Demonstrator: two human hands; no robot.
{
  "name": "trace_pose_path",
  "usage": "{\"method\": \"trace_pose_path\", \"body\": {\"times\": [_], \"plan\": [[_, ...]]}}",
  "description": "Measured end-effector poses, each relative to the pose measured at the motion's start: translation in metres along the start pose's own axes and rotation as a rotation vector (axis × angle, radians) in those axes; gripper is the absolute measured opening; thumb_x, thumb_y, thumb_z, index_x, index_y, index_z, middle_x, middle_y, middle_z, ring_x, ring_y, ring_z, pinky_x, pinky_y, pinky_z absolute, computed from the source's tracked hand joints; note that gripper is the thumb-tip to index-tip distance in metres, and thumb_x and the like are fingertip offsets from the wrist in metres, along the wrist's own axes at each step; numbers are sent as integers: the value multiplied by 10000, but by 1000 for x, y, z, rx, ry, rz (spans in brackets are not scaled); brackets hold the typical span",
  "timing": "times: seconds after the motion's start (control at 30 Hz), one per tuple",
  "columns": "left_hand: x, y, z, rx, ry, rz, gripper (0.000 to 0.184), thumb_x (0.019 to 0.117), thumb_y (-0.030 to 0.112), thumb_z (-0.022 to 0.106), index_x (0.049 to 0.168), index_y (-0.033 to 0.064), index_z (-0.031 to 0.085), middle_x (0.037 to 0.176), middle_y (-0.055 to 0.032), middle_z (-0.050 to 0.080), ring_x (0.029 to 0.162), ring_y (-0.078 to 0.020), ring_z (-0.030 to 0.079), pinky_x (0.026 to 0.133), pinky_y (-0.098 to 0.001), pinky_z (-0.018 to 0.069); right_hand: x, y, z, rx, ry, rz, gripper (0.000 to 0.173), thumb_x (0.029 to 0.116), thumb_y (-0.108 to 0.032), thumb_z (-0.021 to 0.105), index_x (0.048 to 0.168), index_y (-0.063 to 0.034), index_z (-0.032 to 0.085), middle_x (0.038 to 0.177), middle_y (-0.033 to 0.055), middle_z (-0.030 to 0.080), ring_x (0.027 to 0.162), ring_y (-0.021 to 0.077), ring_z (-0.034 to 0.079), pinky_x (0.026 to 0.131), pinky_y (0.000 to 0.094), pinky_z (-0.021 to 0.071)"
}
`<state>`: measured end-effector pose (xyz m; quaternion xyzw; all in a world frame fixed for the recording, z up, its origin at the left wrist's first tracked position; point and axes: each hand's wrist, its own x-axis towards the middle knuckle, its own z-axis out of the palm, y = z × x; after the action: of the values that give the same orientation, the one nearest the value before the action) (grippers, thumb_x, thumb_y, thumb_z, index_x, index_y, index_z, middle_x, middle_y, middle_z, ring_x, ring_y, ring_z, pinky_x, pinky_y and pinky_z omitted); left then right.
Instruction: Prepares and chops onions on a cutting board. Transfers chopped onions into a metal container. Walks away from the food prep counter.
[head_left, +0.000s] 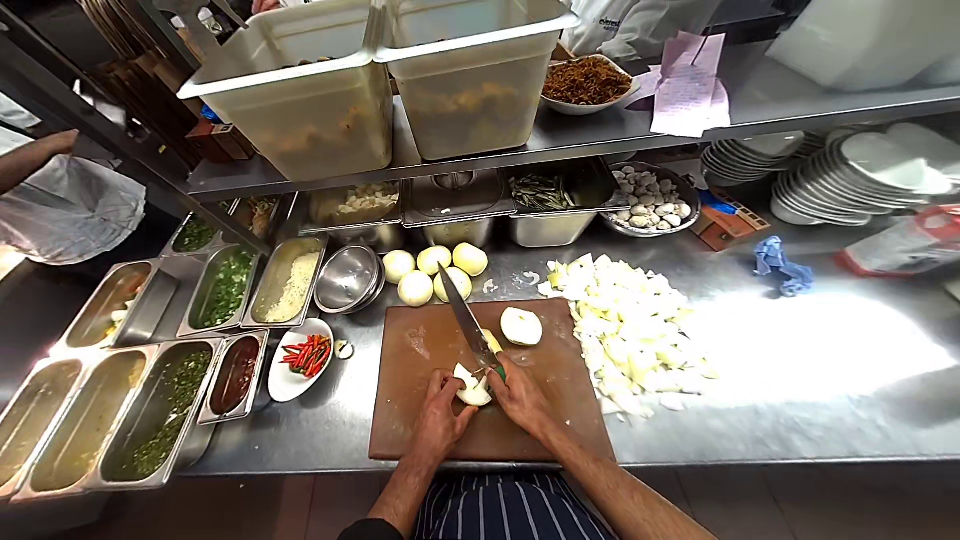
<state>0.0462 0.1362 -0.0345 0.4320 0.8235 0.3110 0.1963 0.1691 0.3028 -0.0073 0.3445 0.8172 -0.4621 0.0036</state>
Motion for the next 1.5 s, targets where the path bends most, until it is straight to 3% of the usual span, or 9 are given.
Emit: {"method": "trace_pose_path", "body": {"times": [0.33, 0.63, 0.73, 0.87, 1.0, 1.17, 1.33, 1.4, 1.5], "plan": [[14, 17, -3, 30, -116, -49, 394, 848, 364, 770, 1189, 171, 725, 1284, -122, 592, 1174, -205, 610, 999, -331, 544, -4, 2, 13, -61, -91, -2, 418, 1042, -358, 441, 1330, -93, 588, 969, 127, 704, 912, 273, 706, 842, 490, 564], [-6, 19, -10, 172, -137, -117, 475, 800, 379, 783, 1210, 160, 686, 1316, -119, 586, 1233, -268, 580, 1027, -386, 522, -2, 16, 4, -17, 68, 39, 363, 1038, -366, 464, 1184, -75, 624, 853, 93, 667, 801, 241, 680, 762, 455, 560], [7, 19, -29, 304, -231, 35, 549, 814, 227, 751, 1350, 243, 634, 1512, -132, 492, 1434, -364, 418, 1145, -524, 413, 3, 22, -2, 122, 139, 91, 379, 1047, -386, 473, 1229, -87, 620, 837, 83, 655, 697, 215, 661, 667, 439, 571], [36, 10, -38, 403, -511, 235, 383, 891, 255, 681, 1273, 278, 679, 1544, -30, 489, 1528, -330, 289, 1226, -688, 108, 8, 28, -23, 273, 72, 179, 427, 1044, -501, 505, 1185, -124, 646, 736, 64, 610, 532, 201, 593, 514, 410, 546], [26, -4, -45, 374, -542, 192, 402, 909, 363, 694, 1237, 133, 678, 1398, -70, 599, 1356, -283, 515, 1149, -513, 402, 17, 22, -35, 56, 26, 223, 466, 940, -579, 649, 1082, -144, 735, 815, 59, 685, 635, 196, 648, 620, 431, 564], [-14, -18, -30, 264, -327, 42, 436, 912, 463, 698, 1261, 203, 682, 1303, -47, 645, 1263, -245, 579, 1085, -413, 486, 23, 15, -25, -41, 140, 243, 562, 768, -669, 771, 998, -158, 738, 846, 29, 709, 789, 201, 685, 757, 475, 566], [-30, 1, -28, 135, -251, -223, 476, 905, 439, 693, 1292, 161, 696, 1304, -97, 642, 1191, -220, 640, 1049, -404, 528, -23, -13, -34, -198, -12, -72, 455, 1034, -506, 464, 1173, -103, 625, 820, 89, 659, 760, 262, 676, 719, 483, 566], [-24, 18, -32, 213, -292, -297, 530, 907, 518, 658, 1262, 126, 698, 1301, -101, 655, 1197, -246, 649, 1040, -441, 531, -55, -26, -33, -372, -176, -78, 422, 1073, -411, 400, 1360, -136, 542, 914, 138, 706, 867, 338, 718, 788, 543, 577], [-16, 30, -31, 288, -348, -331, 554, 925, 553, 595, 1277, 134, 680, 1309, -86, 676, 1200, -268, 659, 1020, -509, 534, -81, -25, -16, -559, -296, -32, 360, 1067, -315, 385, 1368, -169, 518, 968, 160, 717, 927, 386, 723, 796, 571, 572]]}}
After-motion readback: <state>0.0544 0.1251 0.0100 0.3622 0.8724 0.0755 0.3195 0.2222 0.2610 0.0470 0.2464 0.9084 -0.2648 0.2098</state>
